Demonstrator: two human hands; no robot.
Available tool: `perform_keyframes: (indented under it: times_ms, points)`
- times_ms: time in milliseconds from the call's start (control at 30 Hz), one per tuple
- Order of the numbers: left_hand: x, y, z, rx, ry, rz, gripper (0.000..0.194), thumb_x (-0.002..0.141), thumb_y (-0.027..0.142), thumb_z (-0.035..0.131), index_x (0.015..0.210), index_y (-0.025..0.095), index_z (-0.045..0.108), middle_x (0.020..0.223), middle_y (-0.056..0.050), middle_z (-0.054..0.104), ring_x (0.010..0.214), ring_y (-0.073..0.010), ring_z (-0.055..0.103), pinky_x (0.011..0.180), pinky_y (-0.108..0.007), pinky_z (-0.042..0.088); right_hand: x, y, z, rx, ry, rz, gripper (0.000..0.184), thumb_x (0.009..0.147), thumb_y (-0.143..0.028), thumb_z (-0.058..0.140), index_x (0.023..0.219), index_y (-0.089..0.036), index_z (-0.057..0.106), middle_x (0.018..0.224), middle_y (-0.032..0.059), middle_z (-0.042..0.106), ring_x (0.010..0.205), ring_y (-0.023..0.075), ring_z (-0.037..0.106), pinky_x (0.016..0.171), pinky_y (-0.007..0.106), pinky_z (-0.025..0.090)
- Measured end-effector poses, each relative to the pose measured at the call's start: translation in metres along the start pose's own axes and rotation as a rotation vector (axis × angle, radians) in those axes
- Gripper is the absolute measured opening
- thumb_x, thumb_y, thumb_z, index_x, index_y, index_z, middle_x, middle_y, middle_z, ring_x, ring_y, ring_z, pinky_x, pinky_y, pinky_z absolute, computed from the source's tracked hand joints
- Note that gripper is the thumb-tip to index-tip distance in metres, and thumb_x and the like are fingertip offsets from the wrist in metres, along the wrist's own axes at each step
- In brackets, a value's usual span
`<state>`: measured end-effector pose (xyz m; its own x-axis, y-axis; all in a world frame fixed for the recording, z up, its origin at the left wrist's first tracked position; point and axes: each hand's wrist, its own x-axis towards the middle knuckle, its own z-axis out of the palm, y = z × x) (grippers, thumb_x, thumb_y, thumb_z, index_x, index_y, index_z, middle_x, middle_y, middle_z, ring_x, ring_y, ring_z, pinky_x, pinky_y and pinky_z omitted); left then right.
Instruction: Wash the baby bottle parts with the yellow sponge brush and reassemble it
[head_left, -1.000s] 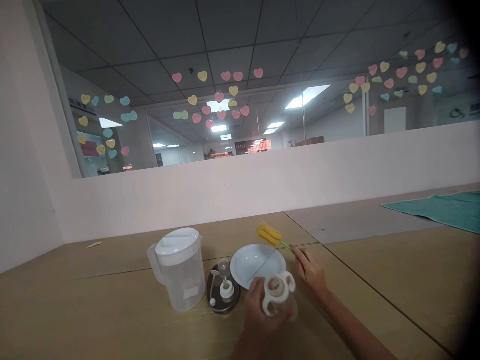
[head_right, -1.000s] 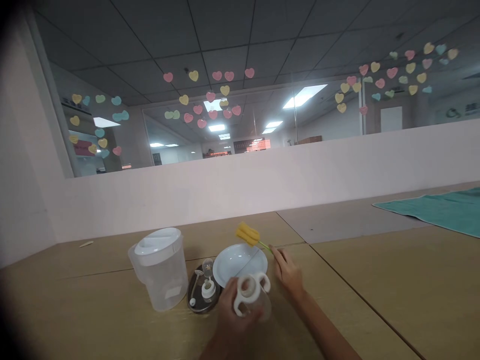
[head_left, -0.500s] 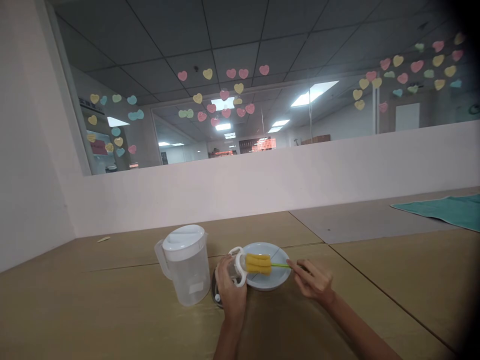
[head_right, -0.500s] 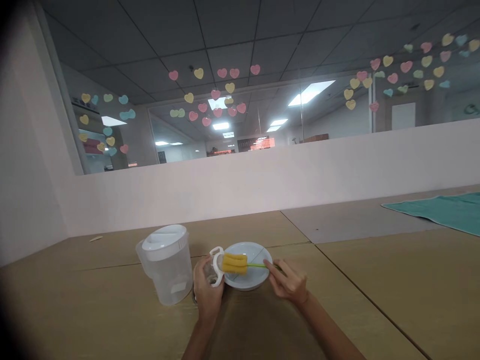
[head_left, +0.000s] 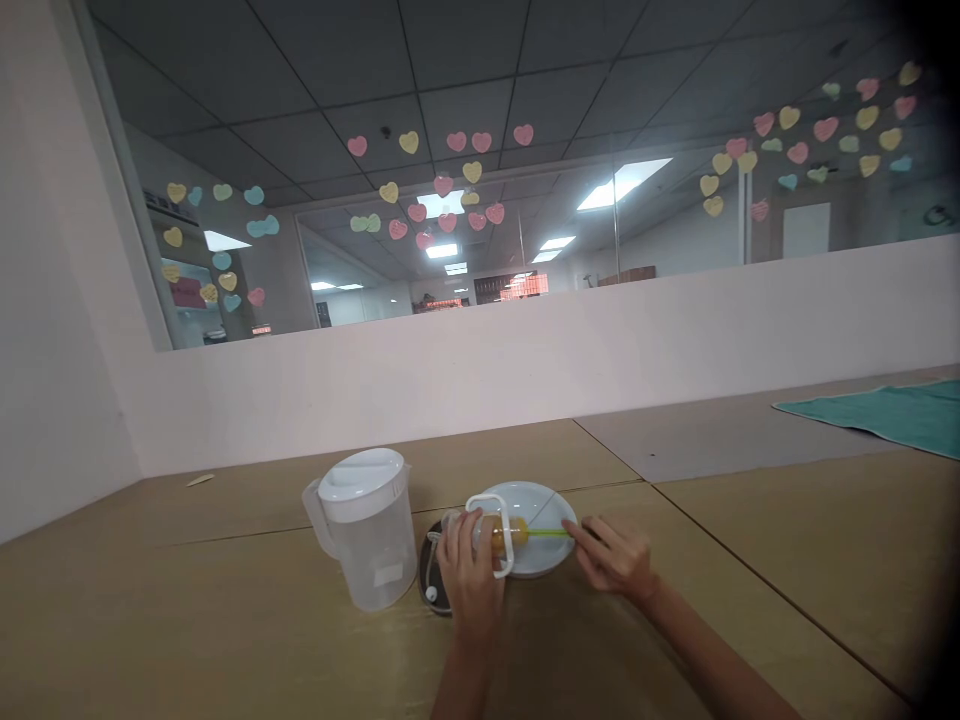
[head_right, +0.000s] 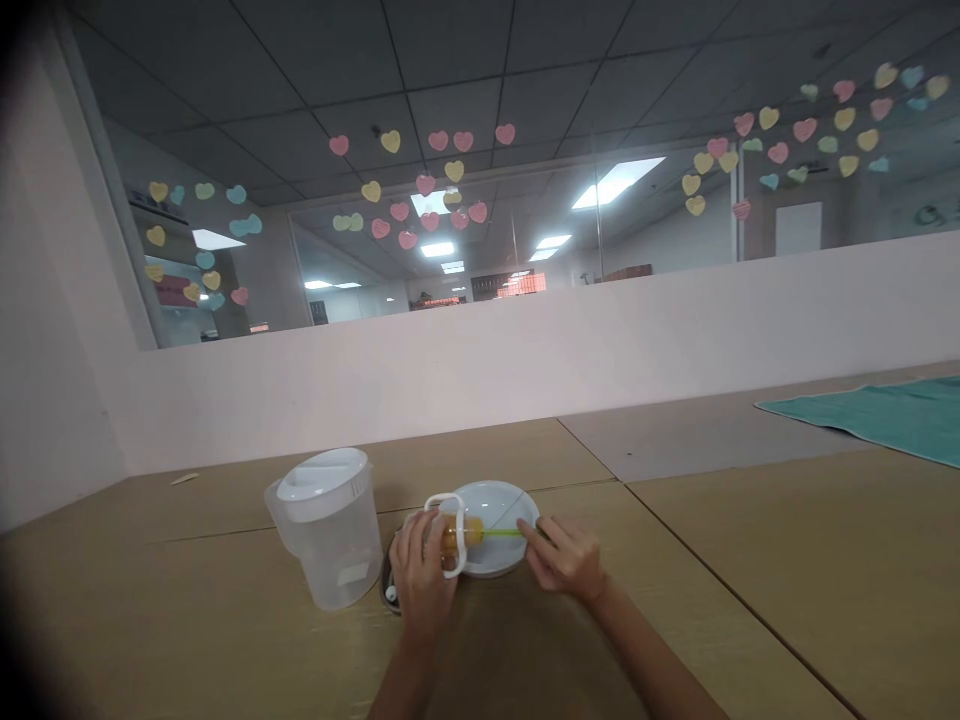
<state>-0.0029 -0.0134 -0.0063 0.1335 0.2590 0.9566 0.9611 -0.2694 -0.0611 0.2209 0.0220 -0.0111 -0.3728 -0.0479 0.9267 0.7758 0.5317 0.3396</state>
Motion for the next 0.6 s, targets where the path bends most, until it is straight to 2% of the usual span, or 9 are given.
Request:
perform_keyframes:
  times_ms: [100, 233, 300, 400, 500, 533, 600]
  points:
    - [-0.002, -0.012, 0.0, 0.096, -0.053, -0.096, 0.039, 0.077, 0.005, 0.046, 0.11, 0.023, 0.058, 0.116, -0.007, 0.061, 0.112, -0.0257, 0.05, 0.095, -0.044, 0.035, -0.011, 0.024, -0.001, -0.08, -0.038, 0.086, 0.021, 0.077, -0.018, 0.049, 0.081, -0.021, 0.069, 0.063, 0.0003, 0.059, 0.057, 0.0078, 0.047, 0.055, 0.023, 0.029]
    - [-0.005, -0.022, -0.001, 0.156, -0.149, -0.169, 0.04, 0.078, 0.005, 0.046, 0.11, 0.024, 0.058, 0.117, -0.006, 0.06, 0.115, -0.0264, 0.048, 0.097, -0.045, 0.032, -0.029, 0.048, 0.005, -0.283, -0.092, 0.416, 0.02, 0.079, -0.019, 0.049, 0.076, -0.021, 0.069, 0.066, 0.0002, 0.061, 0.057, 0.0075, 0.049, 0.051, 0.022, 0.025]
    - [-0.004, -0.024, -0.002, 0.138, -0.176, -0.207, 0.04, 0.078, 0.005, 0.045, 0.111, 0.024, 0.057, 0.118, -0.005, 0.06, 0.116, -0.0255, 0.048, 0.098, -0.044, 0.03, -0.037, 0.053, 0.011, -0.355, -0.202, 0.595, 0.023, 0.082, -0.021, 0.046, 0.077, -0.019, 0.068, 0.067, 0.002, 0.062, 0.056, 0.0086, 0.049, 0.049, 0.023, 0.021]
    - [-0.001, -0.025, -0.003, 0.085, -0.15, -0.354, 0.034, 0.08, 0.016, 0.049, 0.113, 0.023, 0.054, 0.116, -0.006, 0.06, 0.112, -0.0252, 0.05, 0.097, -0.044, 0.031, -0.045, 0.052, 0.019, -0.342, -0.474, 0.79, 0.025, 0.083, -0.02, 0.042, 0.077, -0.017, 0.067, 0.071, 0.0051, 0.062, 0.051, 0.0096, 0.049, 0.046, 0.022, 0.017]
    - [0.002, -0.022, -0.004, 0.01, -0.086, -0.518, 0.038, 0.077, 0.038, 0.058, 0.11, 0.019, 0.051, 0.108, -0.008, 0.061, 0.105, -0.0262, 0.052, 0.094, -0.043, 0.034, -0.051, 0.046, 0.025, -0.22, -0.687, 0.853, 0.021, 0.079, -0.014, 0.044, 0.07, -0.016, 0.063, 0.069, 0.0066, 0.061, 0.048, 0.0104, 0.051, 0.044, 0.022, 0.018]
    - [0.003, -0.02, -0.004, -0.027, -0.065, -0.536, 0.043, 0.076, 0.044, 0.059, 0.109, 0.018, 0.05, 0.107, -0.009, 0.06, 0.103, -0.0264, 0.053, 0.093, -0.042, 0.035, -0.052, 0.043, 0.027, -0.185, -0.721, 0.85, 0.02, 0.078, -0.013, 0.046, 0.066, -0.015, 0.062, 0.066, 0.0063, 0.06, 0.047, 0.0108, 0.051, 0.044, 0.021, 0.019]
    - [0.002, -0.013, -0.005, -0.111, -0.041, -0.49, 0.049, 0.074, 0.05, 0.06, 0.109, 0.017, 0.049, 0.106, -0.01, 0.059, 0.103, -0.0264, 0.053, 0.093, -0.042, 0.036, -0.052, 0.038, 0.029, -0.143, -0.749, 0.838, 0.019, 0.075, -0.013, 0.048, 0.061, -0.016, 0.059, 0.059, 0.0049, 0.057, 0.045, 0.0114, 0.051, 0.043, 0.021, 0.02]
